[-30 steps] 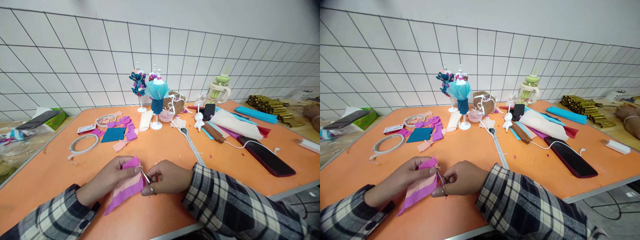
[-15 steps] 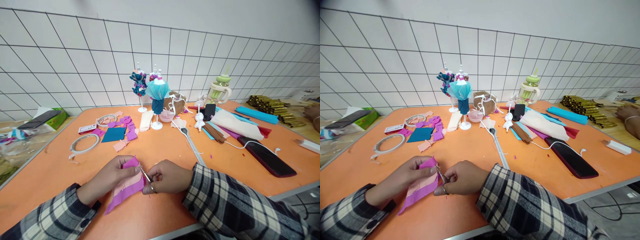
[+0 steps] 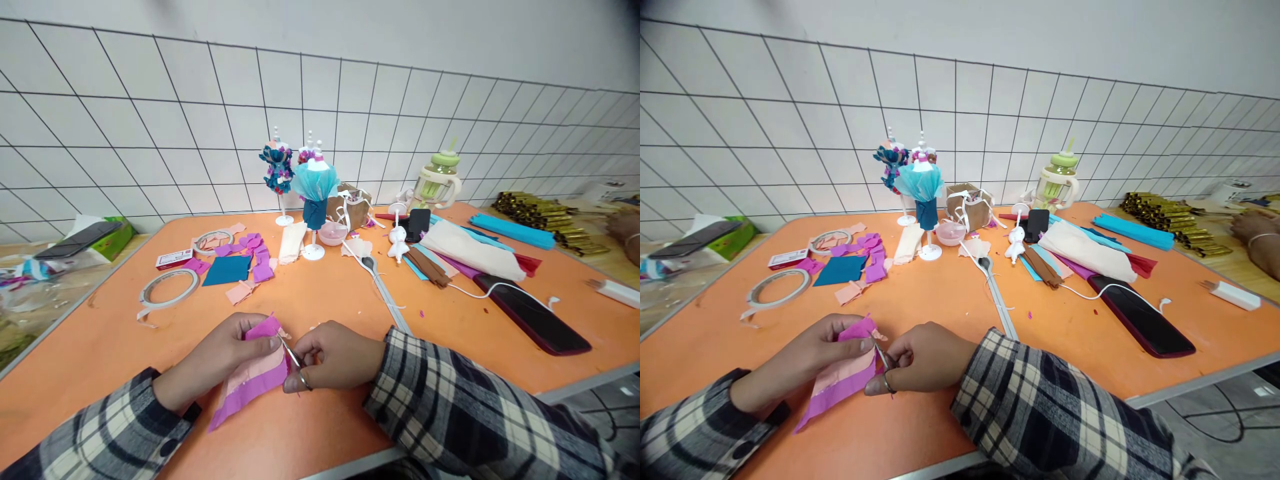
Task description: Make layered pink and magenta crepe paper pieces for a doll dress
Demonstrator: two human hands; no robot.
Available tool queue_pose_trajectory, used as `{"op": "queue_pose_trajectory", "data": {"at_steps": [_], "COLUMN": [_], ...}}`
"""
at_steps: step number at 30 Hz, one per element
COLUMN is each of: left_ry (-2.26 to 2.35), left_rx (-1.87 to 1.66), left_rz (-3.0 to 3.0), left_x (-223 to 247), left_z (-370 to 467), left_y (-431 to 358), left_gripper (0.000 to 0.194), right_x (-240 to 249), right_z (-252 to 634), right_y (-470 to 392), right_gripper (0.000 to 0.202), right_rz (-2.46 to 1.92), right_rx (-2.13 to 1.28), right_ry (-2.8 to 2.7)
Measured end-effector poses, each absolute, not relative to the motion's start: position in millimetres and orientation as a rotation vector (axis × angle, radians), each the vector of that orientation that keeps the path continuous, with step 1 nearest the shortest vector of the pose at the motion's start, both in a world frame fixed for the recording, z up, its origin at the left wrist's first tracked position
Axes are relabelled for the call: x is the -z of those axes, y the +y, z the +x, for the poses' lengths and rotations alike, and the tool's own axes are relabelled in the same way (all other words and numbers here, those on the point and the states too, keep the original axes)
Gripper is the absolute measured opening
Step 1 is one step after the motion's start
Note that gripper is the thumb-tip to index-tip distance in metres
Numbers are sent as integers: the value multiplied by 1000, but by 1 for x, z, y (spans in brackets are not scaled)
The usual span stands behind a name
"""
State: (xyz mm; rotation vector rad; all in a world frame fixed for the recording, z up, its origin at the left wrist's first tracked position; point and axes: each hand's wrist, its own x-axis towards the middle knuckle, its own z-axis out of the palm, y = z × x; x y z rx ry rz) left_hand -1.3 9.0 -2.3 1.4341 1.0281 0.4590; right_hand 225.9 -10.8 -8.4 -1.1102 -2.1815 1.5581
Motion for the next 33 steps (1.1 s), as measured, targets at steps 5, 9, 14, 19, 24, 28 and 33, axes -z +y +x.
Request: {"op": "queue_pose_trajectory", "data": {"at_steps": [5,9,14,19,24,28,33], "left_ry": [1035,1021,1014,1017,1100,1098,1106], "left_rx": [-445,-442,-450,-480,-627,-556,-549], "left_rz": [1432,1444,1429,1437,1506,1469,1498], "left_x": [3,2,2,-3,-1,2,1], "left_z": [-3,-2,-2,0,1,-1,0], "left_y": [9,9,10,10,12,12,10], "left_gripper": [44,45,47,47,49,48,45], "right_x": [7,9,12,13,12,13,13], "right_z": [226,226,226,226,225,224,224], "right_y": [-11,-11,-10,-7,-8,-9,-8], "right_gripper": [45,44,42,43,44,47,45], "right_rz": [-1136,-1102,-1149,-1199,-1236,-1233,-1213], "right_rx": [-1551,-1555,-1523,-1351,-1377,-1363,-1402], "right_ry": [-2183,-2180,-2143,-2100,-2141,-2137,-2158]}}
